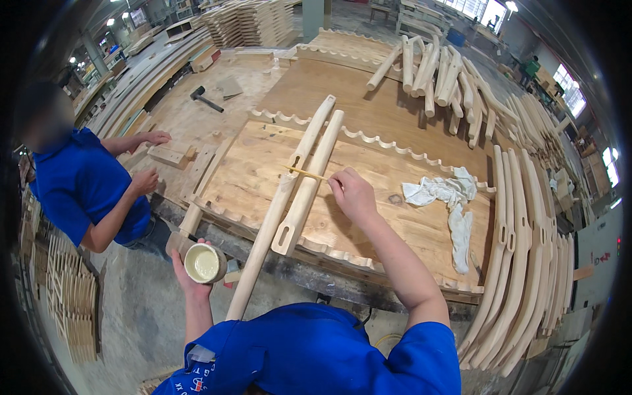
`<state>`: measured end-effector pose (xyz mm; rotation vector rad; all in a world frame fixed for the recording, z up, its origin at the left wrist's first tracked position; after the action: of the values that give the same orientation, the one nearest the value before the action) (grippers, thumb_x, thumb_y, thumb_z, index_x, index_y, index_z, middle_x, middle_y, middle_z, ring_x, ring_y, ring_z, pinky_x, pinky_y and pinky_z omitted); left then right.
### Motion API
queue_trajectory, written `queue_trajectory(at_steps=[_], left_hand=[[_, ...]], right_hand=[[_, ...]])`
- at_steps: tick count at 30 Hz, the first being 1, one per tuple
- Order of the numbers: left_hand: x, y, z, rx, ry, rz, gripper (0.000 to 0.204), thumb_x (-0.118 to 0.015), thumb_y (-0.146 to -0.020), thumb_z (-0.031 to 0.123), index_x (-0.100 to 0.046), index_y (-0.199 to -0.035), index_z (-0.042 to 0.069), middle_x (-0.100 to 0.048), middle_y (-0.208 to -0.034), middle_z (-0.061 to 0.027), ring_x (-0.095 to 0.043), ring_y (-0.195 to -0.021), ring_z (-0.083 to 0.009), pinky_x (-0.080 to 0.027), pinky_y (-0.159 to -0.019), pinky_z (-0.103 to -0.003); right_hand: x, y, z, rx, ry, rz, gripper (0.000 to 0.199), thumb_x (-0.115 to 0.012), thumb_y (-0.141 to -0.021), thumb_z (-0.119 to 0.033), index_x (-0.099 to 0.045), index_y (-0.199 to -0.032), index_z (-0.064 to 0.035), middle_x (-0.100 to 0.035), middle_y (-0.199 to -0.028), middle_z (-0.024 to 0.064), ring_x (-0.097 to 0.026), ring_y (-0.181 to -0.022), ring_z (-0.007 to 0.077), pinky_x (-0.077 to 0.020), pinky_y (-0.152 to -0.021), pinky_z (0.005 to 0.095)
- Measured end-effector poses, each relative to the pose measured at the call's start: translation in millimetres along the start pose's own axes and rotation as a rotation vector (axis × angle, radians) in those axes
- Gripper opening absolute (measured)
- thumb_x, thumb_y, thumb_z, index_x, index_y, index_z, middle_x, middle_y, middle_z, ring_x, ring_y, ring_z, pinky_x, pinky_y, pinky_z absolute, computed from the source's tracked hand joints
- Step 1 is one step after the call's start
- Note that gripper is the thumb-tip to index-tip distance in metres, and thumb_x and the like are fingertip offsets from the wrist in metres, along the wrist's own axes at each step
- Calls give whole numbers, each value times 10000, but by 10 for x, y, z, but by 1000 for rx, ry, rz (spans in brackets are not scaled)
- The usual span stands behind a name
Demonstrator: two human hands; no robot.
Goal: The person pours a yellow liquid from a plastic bottle into a small container, then uses a power drill with a mixing attachment to blend the contents. The person holds the container steady while mixing and occasionally adjusts the drill.
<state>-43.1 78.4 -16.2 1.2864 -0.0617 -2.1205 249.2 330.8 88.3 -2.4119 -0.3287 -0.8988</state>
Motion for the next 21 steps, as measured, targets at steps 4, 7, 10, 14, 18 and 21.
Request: queue_trajectory(at_steps=[4,7,10,14,18,21], left_hand=[[-101,-147,91,-29,-57,29,731,-303,-864,571,-488,-1127,-85,-578,-1048,-190,-574,-967,-288,-476,-851,-392],[-554,-205,68,-52,-65,-50,638,-278,-910,499,-484,-1123,-66,-582,-1043,-162,-571,-979,-267,-457,-880,-381],[-849,-145,304,-313,-109,-55,534,-263,-933,465,-482,-1084,2,-589,-978,-128,-576,-941,-242,-456,-862,-368],[-970,52,682,-584,-101,-187,547,-255,-930,468,-491,-1055,-9,-569,-986,-131,-557,-948,-236,-432,-865,-354],[-974,236,904,-786,-268,-335,621,-258,-904,526,-470,-1078,-30,-542,-1010,-153,-536,-983,-264,-406,-895,-387],[-1047,348,878,-838,-336,-436,651,-275,-888,556,-464,-1085,-35,-536,-1021,-166,-529,-998,-277,-398,-905,-395]], right_hand=[[-138,33,-227,-71,-216,-135,212,-550,-847,-204,-605,-807,-4,-573,-668,96,-525,-604,182,-427,-575,303],[-277,169,-567,-97,-370,-362,219,-535,-866,-198,-606,-817,3,-525,-632,26,-466,-590,97,-388,-542,255],[-370,364,-1015,-116,-459,-520,228,-521,-879,-202,-609,-831,3,-512,-626,0,-436,-584,68,-362,-522,234],[-440,660,-1303,-157,-389,-600,256,-518,-867,-211,-595,-795,23,-519,-583,54,-463,-564,110,-391,-533,274],[-278,758,-1662,-91,-194,-535,245,-510,-857,-188,-591,-826,42,-570,-634,149,-514,-565,237,-420,-564,333],[-356,808,-1823,-13,-91,-520,231,-503,-860,-182,-591,-817,27,-595,-711,169,-552,-624,318,-448,-607,374]])
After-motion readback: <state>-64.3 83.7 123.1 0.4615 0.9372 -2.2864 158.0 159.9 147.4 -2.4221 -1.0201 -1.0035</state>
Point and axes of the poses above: each hand's wrist, its own y-axis away from the middle knuckle, its own x-axis out of the back of the hand, z = x × y, the point moved 10 cm from there along -y, towards the middle knuckle
